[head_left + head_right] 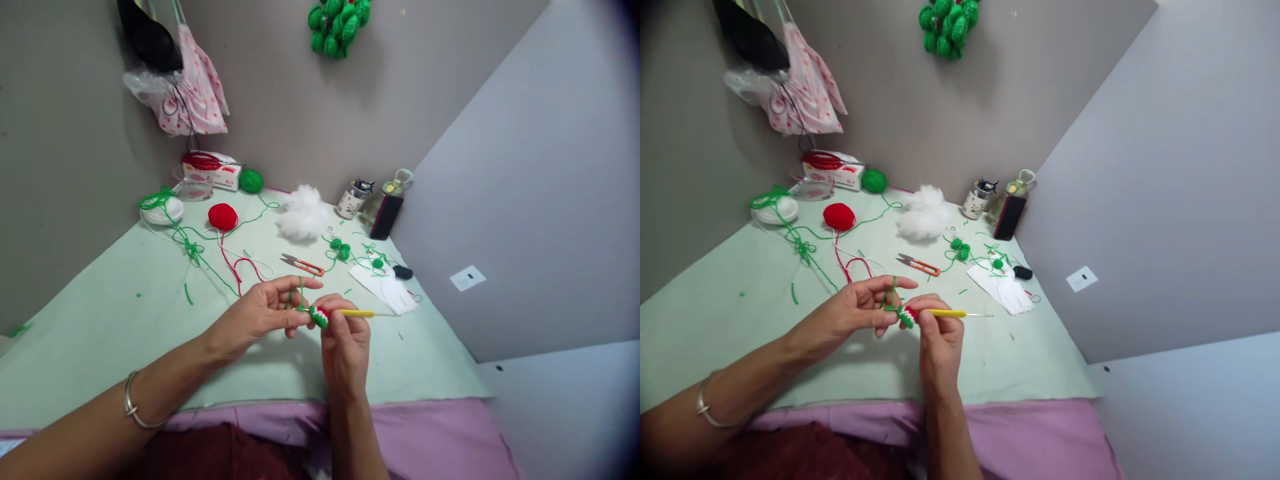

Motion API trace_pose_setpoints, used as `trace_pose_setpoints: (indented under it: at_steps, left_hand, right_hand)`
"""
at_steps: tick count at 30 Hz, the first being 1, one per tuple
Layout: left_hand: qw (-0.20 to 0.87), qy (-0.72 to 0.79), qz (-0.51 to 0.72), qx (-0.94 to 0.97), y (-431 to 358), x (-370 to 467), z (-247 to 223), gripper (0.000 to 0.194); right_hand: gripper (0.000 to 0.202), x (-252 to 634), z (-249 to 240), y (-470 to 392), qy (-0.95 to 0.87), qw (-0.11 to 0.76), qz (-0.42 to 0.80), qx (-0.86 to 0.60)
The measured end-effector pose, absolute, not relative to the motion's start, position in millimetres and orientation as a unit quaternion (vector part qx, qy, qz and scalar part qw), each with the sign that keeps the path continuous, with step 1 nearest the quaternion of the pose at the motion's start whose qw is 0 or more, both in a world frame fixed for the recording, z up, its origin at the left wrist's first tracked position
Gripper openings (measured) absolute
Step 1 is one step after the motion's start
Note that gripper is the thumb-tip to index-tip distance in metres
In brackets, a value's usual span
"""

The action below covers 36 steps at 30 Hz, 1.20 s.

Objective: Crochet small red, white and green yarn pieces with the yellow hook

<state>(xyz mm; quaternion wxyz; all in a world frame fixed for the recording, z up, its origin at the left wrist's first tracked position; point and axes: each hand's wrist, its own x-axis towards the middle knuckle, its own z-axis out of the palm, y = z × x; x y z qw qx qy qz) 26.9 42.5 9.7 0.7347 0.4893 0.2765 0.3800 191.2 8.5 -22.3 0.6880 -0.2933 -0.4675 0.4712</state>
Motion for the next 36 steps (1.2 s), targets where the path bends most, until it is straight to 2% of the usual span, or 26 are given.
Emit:
trace_pose_setpoints:
  at_steps: [5,11,14,17,25,36]
  left_hand:
    - [0.755,0.273,0.367,0.469,40,27,11,0.080]
    - [0.786,0.249,0.361,0.435,40,23,19,0.089]
    - [0.781,0.257,0.377,0.427,39,26,19,0.100]
    - [0.778,0.269,0.376,0.426,39,29,18,0.108]
    - [0.783,0.271,0.343,0.442,40,29,20,0.107]
    - [0.774,0.275,0.330,0.465,45,25,16,0.098]
  right_hand:
    - [0.012,192,-28,10,-0.509,0.687,0.417,-0.310]
    - [0.020,192,-30,6,-0.544,0.689,0.344,-0.333]
    - [0.022,189,-29,3,-0.555,0.693,0.272,-0.371]
    - [0.022,189,-29,1,-0.558,0.688,0.257,-0.385]
    - [0.015,194,-32,7,-0.534,0.689,0.342,-0.350]
    - [0.015,190,-29,8,-0.501,0.706,0.357,-0.350]
